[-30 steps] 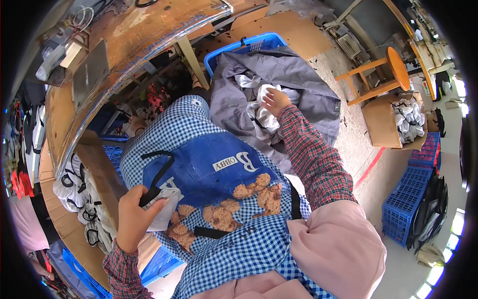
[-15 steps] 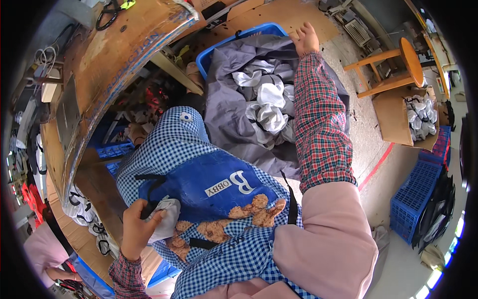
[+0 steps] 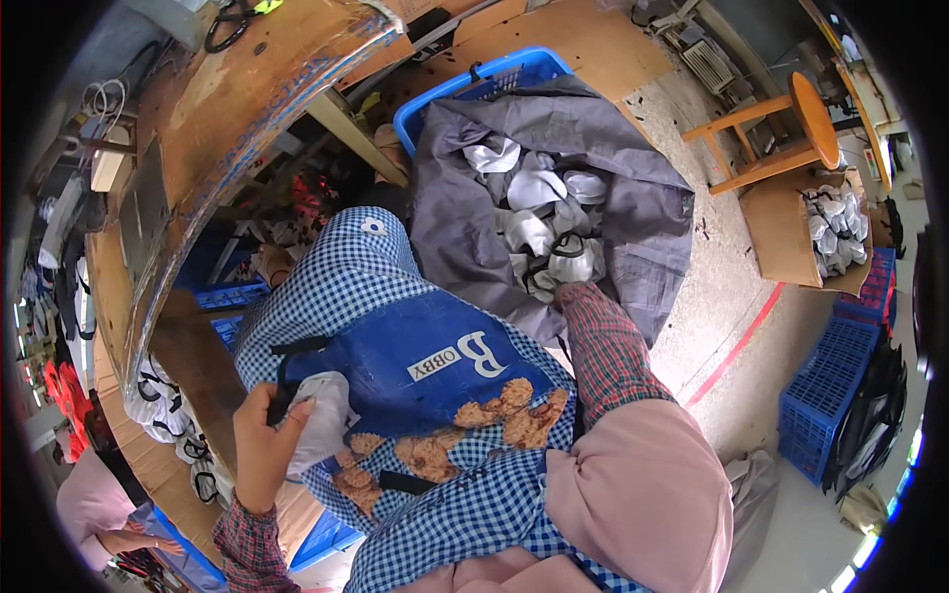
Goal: Assembling garment components using a heat-sealing or specialized industrial press tool.
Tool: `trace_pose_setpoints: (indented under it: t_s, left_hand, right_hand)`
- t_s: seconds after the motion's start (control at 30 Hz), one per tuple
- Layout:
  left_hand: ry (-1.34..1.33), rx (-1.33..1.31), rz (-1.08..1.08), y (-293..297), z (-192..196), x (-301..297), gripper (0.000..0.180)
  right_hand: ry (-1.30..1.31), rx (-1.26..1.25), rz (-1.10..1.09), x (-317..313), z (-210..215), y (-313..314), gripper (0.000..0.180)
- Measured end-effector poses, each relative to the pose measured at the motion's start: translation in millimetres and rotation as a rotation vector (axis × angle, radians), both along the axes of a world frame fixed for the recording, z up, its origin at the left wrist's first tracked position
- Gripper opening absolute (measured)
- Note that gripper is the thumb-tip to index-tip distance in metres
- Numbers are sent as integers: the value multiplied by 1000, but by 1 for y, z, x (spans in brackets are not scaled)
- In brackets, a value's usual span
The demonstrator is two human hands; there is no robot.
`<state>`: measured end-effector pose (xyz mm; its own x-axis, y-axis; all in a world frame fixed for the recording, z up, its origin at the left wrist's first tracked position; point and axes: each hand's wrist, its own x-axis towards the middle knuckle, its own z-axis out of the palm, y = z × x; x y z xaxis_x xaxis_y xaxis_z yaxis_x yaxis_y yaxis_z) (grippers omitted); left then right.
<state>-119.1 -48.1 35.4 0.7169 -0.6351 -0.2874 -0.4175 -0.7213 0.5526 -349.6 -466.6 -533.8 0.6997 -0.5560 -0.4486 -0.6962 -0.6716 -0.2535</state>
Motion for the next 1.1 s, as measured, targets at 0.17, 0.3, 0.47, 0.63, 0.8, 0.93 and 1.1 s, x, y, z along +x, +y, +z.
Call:
trace_pose_setpoints:
  t_s: [0.17,0.3,0.47,0.63,0.8,0.93,1.1]
  left_hand:
    - [-112,14,55,7,5,13,33]
    - [-59,-90,25,-1,10,12,35]
    - [-8,-103,16,-2,10,12,34]
    - [18,12,105,11,9,10,34]
    - [70,8,97,3,-9,26,35]
    - [29,61,93,-12,-6,31,33]
    - [100,83,145,-17,-5,38,33]
  right_hand:
    - [265,219,359,19,122,56,29]
    - [-254,131,90,68,227,29,27]
    - [-148,593,-473,100,198,-36,46]
    - [-537,1062,-1291,124,172,-69,91]
    - [-994,1063,-1553,144,151,-172,85]
    - [-880,383,-660,214,240,-231,67]
    - [-1263,874,-878,250,321,-254,62]
